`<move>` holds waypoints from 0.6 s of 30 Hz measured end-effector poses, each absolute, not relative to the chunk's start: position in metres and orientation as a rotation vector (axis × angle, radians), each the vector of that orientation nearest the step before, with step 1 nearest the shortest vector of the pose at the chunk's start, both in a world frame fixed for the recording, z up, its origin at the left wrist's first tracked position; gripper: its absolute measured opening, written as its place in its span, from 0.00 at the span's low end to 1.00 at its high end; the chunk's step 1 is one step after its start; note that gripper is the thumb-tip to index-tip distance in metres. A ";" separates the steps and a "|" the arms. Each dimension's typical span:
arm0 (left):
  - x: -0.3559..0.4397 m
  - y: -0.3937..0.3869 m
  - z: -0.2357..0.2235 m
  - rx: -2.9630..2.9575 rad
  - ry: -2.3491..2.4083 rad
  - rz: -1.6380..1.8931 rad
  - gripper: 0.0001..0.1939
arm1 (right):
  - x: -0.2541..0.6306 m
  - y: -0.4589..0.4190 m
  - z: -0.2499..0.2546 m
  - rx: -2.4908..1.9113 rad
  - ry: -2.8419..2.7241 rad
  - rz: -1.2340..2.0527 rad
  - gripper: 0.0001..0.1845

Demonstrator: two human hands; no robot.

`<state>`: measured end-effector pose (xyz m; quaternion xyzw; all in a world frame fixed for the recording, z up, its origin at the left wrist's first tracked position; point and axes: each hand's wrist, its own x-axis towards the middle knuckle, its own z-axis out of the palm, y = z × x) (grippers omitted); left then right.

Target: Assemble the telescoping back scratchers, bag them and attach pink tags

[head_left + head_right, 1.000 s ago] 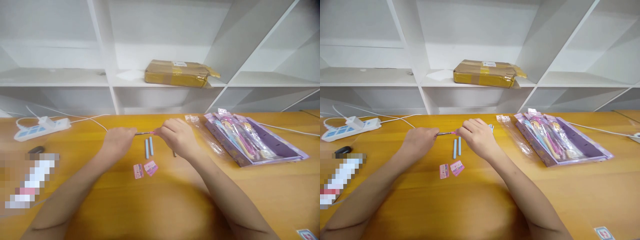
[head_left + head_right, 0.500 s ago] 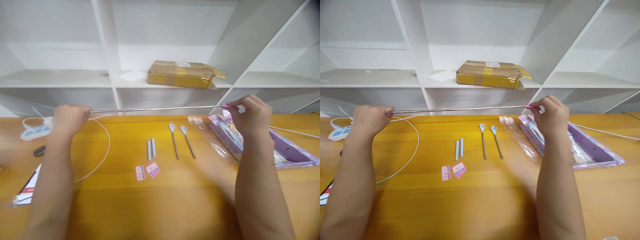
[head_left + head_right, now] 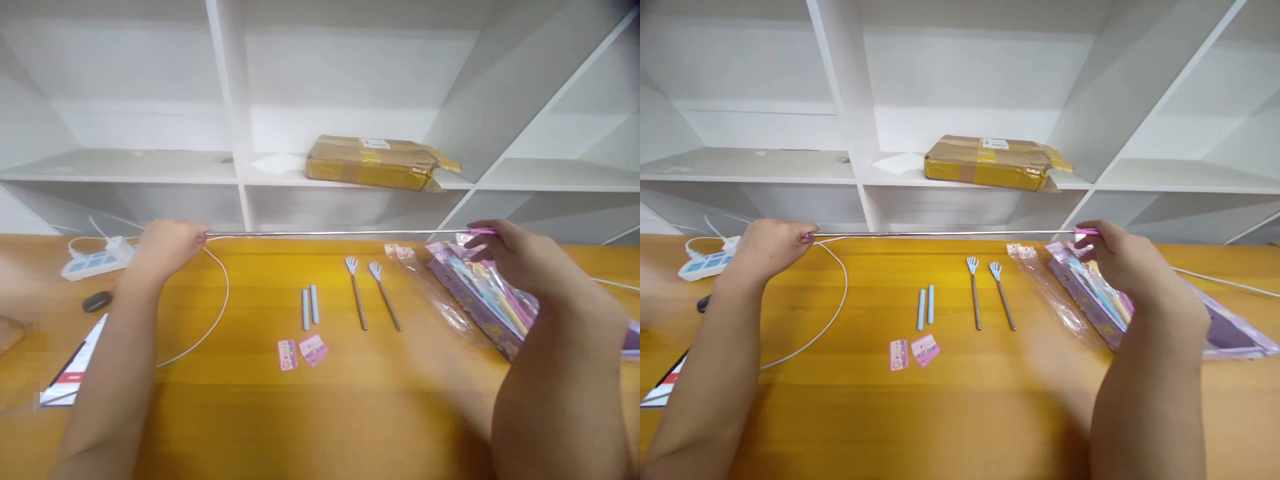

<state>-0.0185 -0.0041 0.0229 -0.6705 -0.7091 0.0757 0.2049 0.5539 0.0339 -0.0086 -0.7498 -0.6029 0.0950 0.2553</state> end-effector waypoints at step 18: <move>-0.004 -0.011 0.026 -1.911 -1.987 0.118 0.13 | 0.554 0.037 -0.009 -2.238 -1.274 -0.528 0.15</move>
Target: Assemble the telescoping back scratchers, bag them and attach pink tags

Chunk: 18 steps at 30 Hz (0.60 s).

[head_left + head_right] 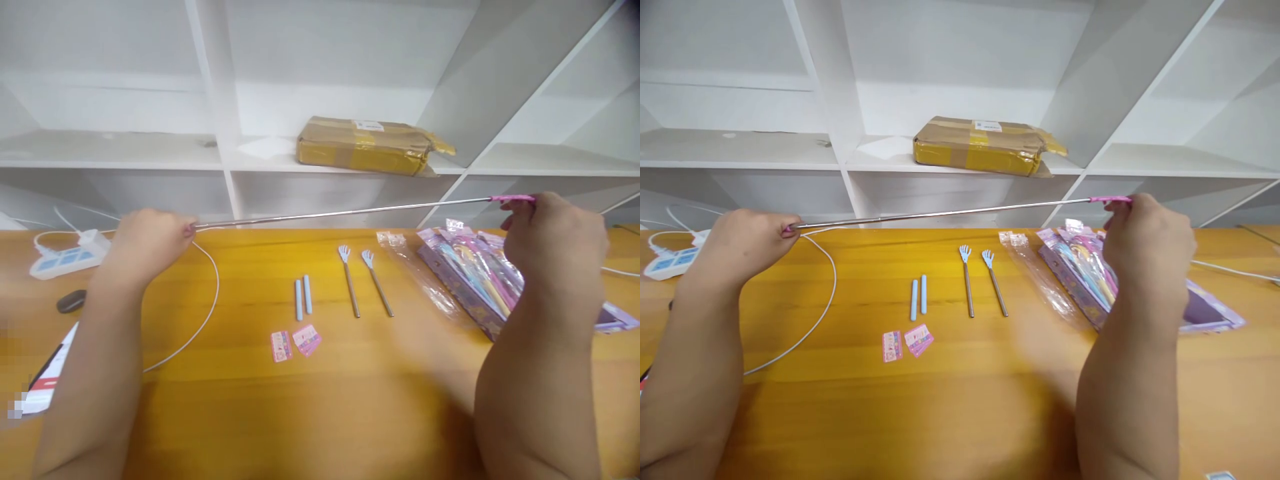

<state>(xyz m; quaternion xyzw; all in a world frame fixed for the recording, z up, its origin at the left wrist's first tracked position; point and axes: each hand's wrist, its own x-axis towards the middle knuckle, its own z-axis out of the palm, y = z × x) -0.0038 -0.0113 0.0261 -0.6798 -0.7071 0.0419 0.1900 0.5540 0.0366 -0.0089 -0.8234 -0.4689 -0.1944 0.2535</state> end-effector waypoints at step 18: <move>-0.004 -0.012 0.024 -1.925 -1.918 0.108 0.12 | 0.549 0.043 -0.012 -2.547 -1.305 -0.510 0.22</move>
